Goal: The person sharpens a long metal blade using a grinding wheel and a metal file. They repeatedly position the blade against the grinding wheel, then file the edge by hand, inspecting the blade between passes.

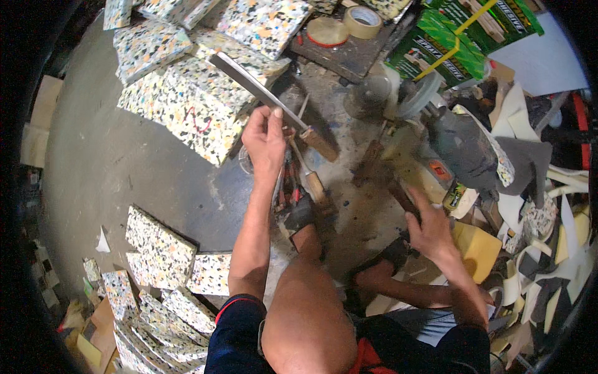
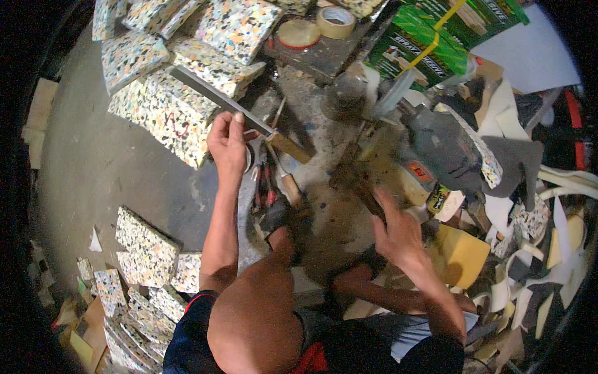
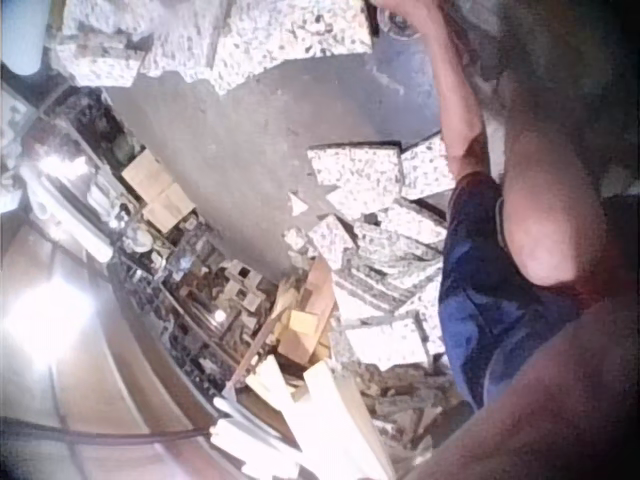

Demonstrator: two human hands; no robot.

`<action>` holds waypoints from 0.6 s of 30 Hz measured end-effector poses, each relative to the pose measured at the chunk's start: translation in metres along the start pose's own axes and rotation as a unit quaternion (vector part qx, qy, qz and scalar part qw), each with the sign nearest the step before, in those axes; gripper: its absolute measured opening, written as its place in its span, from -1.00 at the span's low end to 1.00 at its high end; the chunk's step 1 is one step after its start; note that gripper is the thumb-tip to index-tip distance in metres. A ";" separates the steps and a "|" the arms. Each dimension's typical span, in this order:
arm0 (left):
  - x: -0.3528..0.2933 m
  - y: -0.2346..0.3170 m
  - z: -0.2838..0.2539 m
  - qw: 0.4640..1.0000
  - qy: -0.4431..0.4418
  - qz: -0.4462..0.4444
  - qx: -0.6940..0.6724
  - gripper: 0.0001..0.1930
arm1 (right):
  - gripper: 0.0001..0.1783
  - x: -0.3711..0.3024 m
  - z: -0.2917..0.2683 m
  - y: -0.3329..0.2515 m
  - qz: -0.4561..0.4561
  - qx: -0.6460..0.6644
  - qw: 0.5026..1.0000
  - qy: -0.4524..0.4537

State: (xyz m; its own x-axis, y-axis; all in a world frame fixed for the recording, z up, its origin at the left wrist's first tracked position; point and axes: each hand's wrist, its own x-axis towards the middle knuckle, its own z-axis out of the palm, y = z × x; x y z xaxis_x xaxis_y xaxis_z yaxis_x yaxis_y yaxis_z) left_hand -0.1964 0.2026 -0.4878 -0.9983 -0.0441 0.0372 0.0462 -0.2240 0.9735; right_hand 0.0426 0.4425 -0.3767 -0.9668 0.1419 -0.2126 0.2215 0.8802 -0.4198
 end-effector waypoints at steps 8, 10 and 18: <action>0.011 0.021 -0.008 0.978 0.003 -0.140 -0.155 -0.88 | -0.56 -0.040 0.133 0.148 0.153 -0.117 0.978 -0.081; 0.005 0.018 -0.008 0.975 0.011 -0.159 -0.153 -0.88 | -0.51 -0.016 0.107 0.122 0.107 0.045 0.985 0.132; -0.012 0.004 0.014 0.972 -0.017 -0.195 -0.130 -0.86 | -0.31 0.077 0.075 -0.029 -0.091 0.025 0.985 0.145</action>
State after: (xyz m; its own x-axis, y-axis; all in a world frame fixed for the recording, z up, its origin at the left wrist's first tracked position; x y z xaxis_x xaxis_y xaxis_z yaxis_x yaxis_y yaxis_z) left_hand -0.1842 0.2163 -0.4810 -0.9420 0.1250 -0.3115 -0.3333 -0.4563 0.8250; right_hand -0.0285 0.3941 -0.4471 -0.9852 0.1133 0.1283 0.0398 0.8808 -0.4718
